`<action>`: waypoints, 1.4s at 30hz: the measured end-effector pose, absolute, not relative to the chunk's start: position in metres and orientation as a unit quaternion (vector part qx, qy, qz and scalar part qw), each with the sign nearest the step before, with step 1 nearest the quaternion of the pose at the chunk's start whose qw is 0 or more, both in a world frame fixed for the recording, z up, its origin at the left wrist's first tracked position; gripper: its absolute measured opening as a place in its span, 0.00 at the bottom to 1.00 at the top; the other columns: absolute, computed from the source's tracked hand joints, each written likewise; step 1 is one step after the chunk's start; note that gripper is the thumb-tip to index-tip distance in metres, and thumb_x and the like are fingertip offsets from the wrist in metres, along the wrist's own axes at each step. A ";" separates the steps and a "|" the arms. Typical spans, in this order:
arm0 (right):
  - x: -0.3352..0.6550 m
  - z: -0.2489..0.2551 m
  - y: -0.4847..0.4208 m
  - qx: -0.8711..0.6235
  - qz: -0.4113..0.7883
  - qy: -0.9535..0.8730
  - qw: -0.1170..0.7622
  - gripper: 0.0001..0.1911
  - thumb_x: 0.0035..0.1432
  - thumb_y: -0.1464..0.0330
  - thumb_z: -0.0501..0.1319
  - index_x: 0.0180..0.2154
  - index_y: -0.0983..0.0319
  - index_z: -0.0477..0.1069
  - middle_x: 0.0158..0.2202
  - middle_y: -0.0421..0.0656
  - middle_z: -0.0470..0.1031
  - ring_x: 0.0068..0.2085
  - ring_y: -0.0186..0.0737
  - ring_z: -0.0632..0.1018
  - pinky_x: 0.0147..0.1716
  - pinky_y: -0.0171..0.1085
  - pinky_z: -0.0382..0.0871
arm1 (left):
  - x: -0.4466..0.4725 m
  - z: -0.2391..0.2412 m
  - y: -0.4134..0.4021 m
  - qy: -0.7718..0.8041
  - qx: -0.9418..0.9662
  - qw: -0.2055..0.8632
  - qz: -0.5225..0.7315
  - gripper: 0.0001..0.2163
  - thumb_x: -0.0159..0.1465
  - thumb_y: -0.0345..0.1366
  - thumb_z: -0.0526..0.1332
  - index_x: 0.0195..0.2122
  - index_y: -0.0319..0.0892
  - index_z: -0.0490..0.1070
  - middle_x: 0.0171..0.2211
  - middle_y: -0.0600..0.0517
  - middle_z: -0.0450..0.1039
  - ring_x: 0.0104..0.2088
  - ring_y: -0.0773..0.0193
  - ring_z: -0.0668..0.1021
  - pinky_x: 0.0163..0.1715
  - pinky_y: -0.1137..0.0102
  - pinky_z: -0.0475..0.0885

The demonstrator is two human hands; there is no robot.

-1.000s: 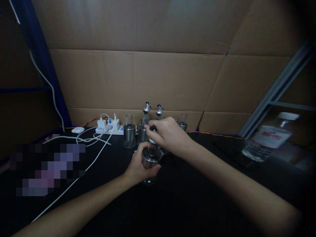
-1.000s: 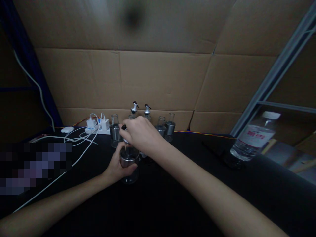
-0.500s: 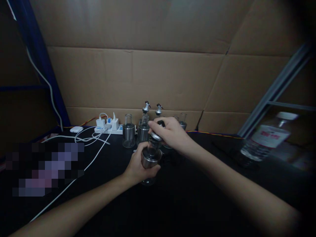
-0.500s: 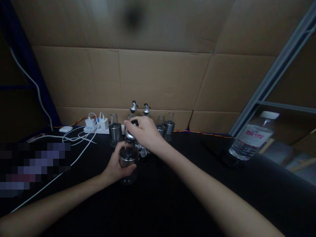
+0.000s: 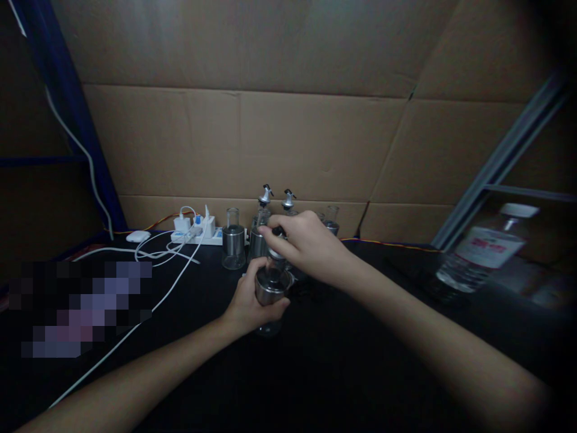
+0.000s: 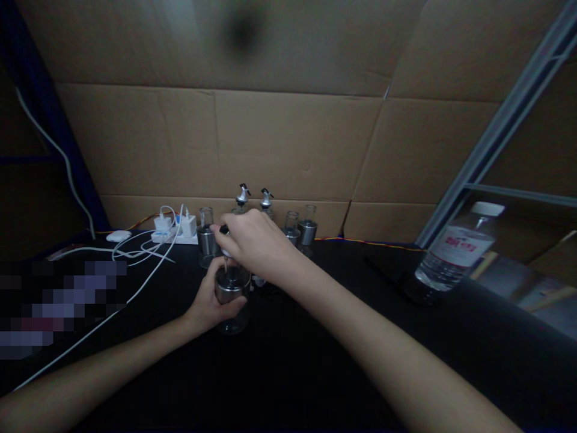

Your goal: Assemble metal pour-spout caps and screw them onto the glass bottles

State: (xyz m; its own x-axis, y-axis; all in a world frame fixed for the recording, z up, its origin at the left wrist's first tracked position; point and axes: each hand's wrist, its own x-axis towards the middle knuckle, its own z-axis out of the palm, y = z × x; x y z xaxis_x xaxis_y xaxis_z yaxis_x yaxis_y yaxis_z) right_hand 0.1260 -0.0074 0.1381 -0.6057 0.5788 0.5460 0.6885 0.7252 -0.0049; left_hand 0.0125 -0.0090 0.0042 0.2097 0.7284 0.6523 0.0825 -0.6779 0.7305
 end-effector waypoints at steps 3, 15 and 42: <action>0.130 0.133 0.003 -0.366 0.062 -0.867 0.332 0.19 0.56 0.62 0.48 0.21 0.66 0.66 0.17 0.38 0.64 0.20 0.28 0.64 0.20 0.30 0.54 | 0.012 0.005 -0.009 0.287 0.723 0.287 0.559 0.21 0.48 0.34 0.61 0.40 0.41 0.53 0.30 0.53 0.65 0.29 0.66 0.70 0.30 0.70 0.66; 0.127 0.112 0.004 -0.319 0.481 -0.606 0.548 0.15 0.52 0.59 0.53 0.23 0.64 0.62 0.10 0.29 0.50 0.10 0.22 0.51 0.08 0.26 0.46 | 0.012 0.002 -0.008 0.288 0.720 0.280 0.566 0.20 0.48 0.32 0.61 0.40 0.42 0.54 0.30 0.54 0.64 0.28 0.67 0.69 0.28 0.72 0.66; 0.183 0.043 0.010 -0.280 0.108 -0.941 0.158 0.08 0.52 0.71 0.55 0.36 0.62 0.67 0.37 0.43 0.68 0.40 0.37 0.68 0.40 0.38 0.60 | 0.007 0.003 -0.006 0.294 0.734 0.263 0.553 0.22 0.49 0.36 0.62 0.41 0.42 0.53 0.34 0.51 0.66 0.33 0.63 0.72 0.34 0.69 0.67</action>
